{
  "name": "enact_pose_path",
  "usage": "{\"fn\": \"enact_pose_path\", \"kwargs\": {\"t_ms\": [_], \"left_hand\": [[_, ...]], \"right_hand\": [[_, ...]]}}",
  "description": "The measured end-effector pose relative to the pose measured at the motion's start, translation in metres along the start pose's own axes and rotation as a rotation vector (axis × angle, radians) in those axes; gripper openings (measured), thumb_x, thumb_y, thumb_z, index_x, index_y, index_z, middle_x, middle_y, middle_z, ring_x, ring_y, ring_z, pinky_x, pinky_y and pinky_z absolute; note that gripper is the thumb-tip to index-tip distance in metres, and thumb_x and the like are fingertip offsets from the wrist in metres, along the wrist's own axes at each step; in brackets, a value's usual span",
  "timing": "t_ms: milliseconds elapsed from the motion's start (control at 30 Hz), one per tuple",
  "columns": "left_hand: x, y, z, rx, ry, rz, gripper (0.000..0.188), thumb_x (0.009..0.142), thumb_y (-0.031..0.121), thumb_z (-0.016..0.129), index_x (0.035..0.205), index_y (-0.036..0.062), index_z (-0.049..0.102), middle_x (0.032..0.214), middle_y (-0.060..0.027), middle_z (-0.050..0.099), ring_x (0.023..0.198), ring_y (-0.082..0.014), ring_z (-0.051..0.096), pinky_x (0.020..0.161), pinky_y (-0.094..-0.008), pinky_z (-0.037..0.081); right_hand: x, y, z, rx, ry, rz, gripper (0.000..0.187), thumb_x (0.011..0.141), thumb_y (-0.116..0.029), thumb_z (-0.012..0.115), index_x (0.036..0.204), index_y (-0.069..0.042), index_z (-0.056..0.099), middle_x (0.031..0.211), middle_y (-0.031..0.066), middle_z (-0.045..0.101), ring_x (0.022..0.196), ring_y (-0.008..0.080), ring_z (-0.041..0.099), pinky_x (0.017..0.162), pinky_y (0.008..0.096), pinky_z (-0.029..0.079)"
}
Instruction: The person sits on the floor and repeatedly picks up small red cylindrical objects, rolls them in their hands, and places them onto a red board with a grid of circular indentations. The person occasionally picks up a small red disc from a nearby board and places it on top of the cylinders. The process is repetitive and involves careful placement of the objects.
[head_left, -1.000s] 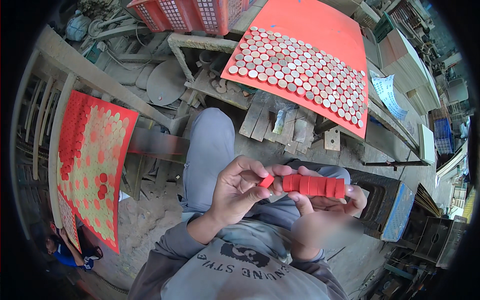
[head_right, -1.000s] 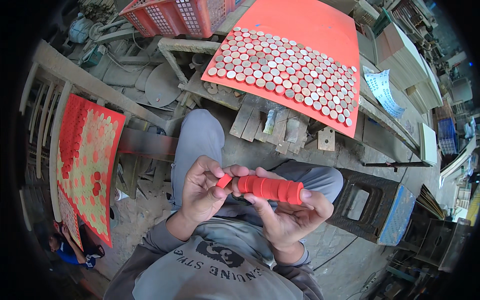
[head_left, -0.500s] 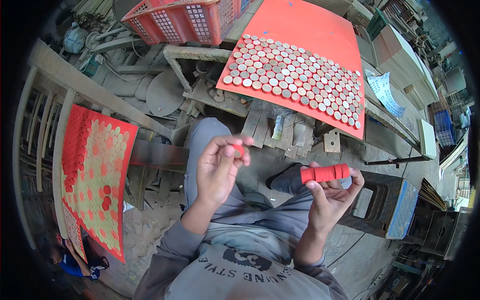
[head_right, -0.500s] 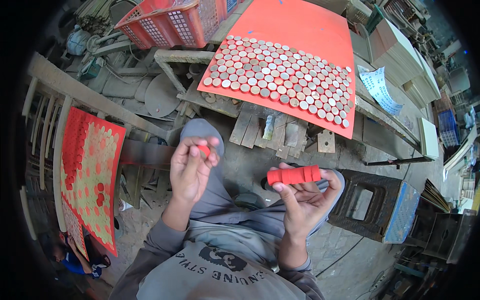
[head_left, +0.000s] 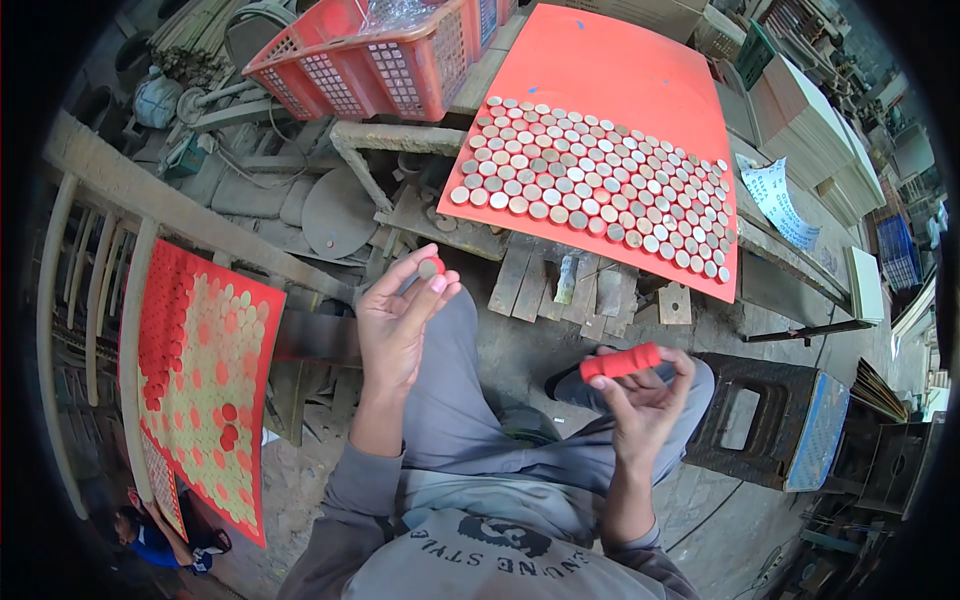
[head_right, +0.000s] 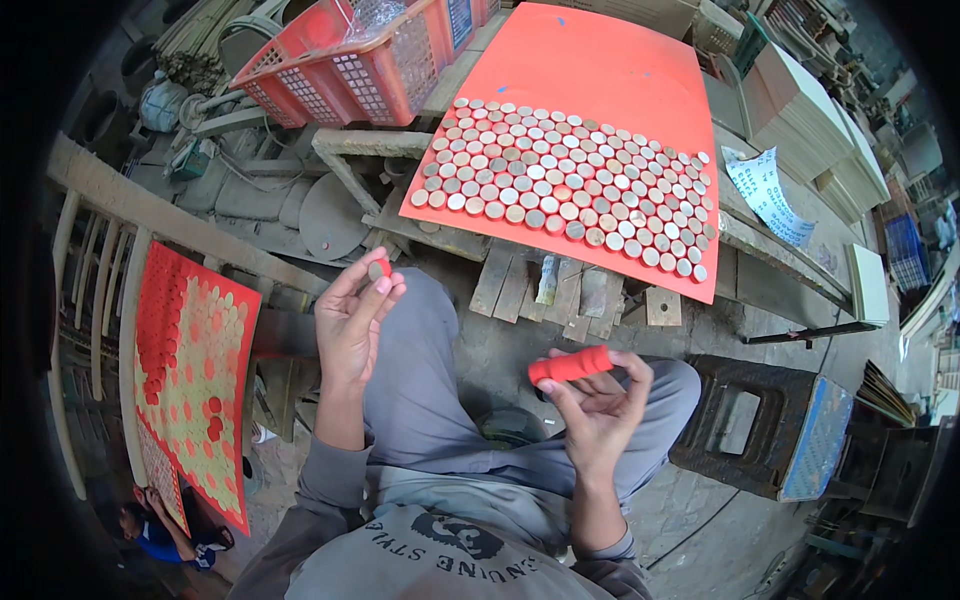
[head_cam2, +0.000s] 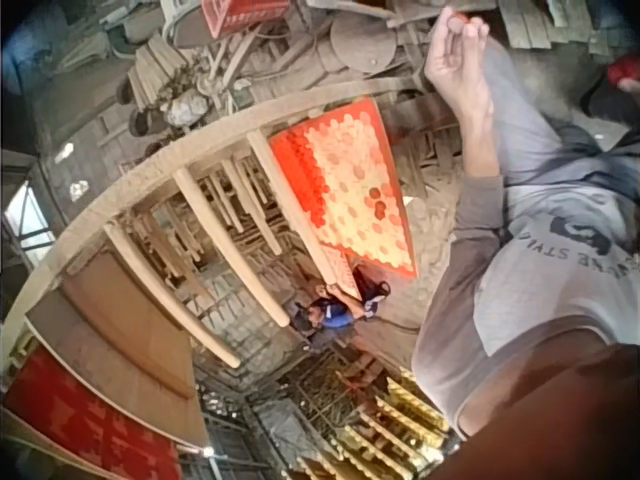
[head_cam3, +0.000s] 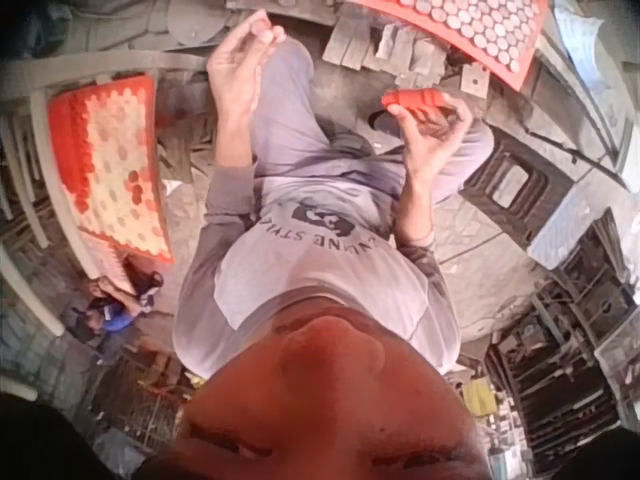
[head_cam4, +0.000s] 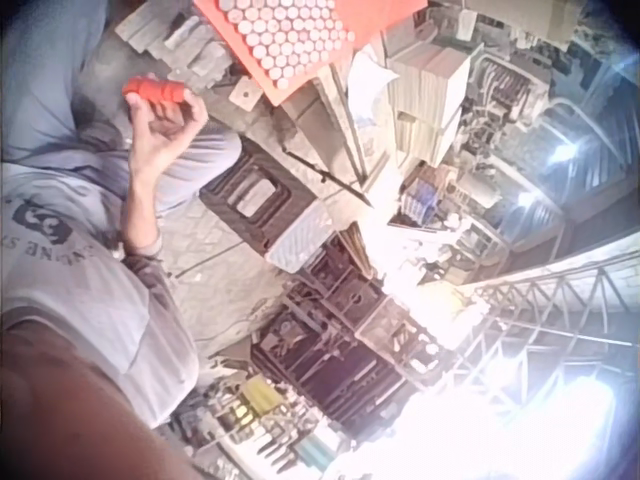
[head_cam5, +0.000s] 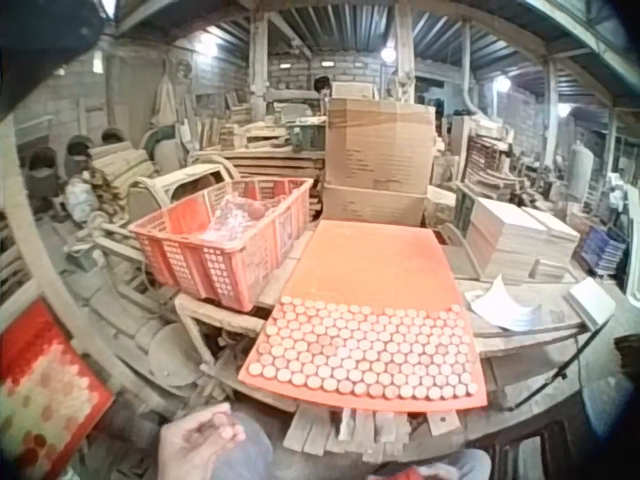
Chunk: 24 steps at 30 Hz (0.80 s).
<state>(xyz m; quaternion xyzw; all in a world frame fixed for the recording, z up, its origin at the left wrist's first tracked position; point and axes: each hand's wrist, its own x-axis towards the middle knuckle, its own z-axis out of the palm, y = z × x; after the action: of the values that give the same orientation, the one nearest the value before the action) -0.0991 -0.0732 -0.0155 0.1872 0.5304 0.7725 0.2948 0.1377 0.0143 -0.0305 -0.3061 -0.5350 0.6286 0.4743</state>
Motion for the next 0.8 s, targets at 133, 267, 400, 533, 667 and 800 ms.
{"fn": "enact_pose_path", "kwargs": {"t_ms": [133, 267, 400, 533, 667, 800], "left_hand": [[0.005, -0.004, -0.01, 0.026, 0.045, 0.039, 0.032, 0.089, 0.006, 0.067, 0.118, -0.0061, 0.059, 0.097, -0.0123, 0.067, 0.086, -0.0173, 0.068, 0.081, -0.0304, 0.057], [0.018, -0.005, -0.011, 0.255, -0.035, 0.197, 0.025, 0.086, 0.004, 0.07, 0.109, -0.0041, 0.064, 0.1, -0.0052, 0.059, 0.081, -0.0107, 0.058, 0.076, -0.0237, 0.05], [0.044, 0.024, 0.067, 0.438, -0.287, 0.405, 0.024, 0.083, -0.003, 0.069, 0.106, -0.0063, 0.065, 0.095, -0.0033, 0.054, 0.08, -0.0089, 0.051, 0.074, -0.022, 0.045], [0.08, 0.011, 0.191, 0.536, -0.673, 0.489, 0.021, 0.085, 0.005, 0.068, 0.104, -0.0043, 0.067, 0.087, -0.0075, 0.059, 0.079, -0.0125, 0.056, 0.073, -0.0244, 0.047], [0.124, -0.055, 0.315, 0.833, -0.911, 0.702, 0.025, 0.086, 0.016, 0.068, 0.105, -0.0004, 0.066, 0.094, -0.0129, 0.065, 0.089, -0.021, 0.066, 0.08, -0.0339, 0.052], [0.146, -0.103, 0.387, 0.999, -0.879, 0.711, 0.031, 0.084, 0.017, 0.069, 0.111, 0.0019, 0.065, 0.095, -0.0139, 0.07, 0.085, -0.0272, 0.067, 0.08, -0.0372, 0.052]], "right_hand": [[0.011, 0.055, 0.0, -0.02, -0.078, 0.118, 0.06, 0.077, 0.016, 0.069, 0.122, -0.006, 0.035, 0.1, 0.0213, 0.065, 0.098, 0.0283, 0.067, 0.086, 0.0367, 0.057], [0.01, 0.117, -0.004, -0.056, -0.108, 0.21, 0.054, 0.078, 0.009, 0.073, 0.119, -0.005, 0.042, 0.091, 0.0147, 0.07, 0.088, 0.0179, 0.069, 0.081, 0.031, 0.056], [0.012, 0.133, -0.004, -0.08, -0.168, 0.25, 0.057, 0.076, 0.005, 0.077, 0.12, -0.007, 0.042, 0.092, 0.0137, 0.069, 0.09, 0.0177, 0.069, 0.082, 0.0317, 0.056], [0.018, 0.126, -0.006, -0.099, -0.158, 0.244, 0.056, 0.077, 0.006, 0.075, 0.122, -0.006, 0.044, 0.094, 0.0129, 0.07, 0.09, 0.0172, 0.069, 0.083, 0.0319, 0.056], [0.021, 0.138, -0.018, -0.114, -0.115, 0.249, 0.055, 0.078, 0.007, 0.074, 0.122, -0.006, 0.044, 0.094, 0.0132, 0.07, 0.089, 0.0175, 0.069, 0.081, 0.0315, 0.056], [0.022, 0.13, -0.026, -0.113, -0.09, 0.259, 0.055, 0.077, 0.005, 0.074, 0.122, -0.007, 0.044, 0.093, 0.0146, 0.07, 0.089, 0.0185, 0.07, 0.08, 0.0314, 0.057]]}}
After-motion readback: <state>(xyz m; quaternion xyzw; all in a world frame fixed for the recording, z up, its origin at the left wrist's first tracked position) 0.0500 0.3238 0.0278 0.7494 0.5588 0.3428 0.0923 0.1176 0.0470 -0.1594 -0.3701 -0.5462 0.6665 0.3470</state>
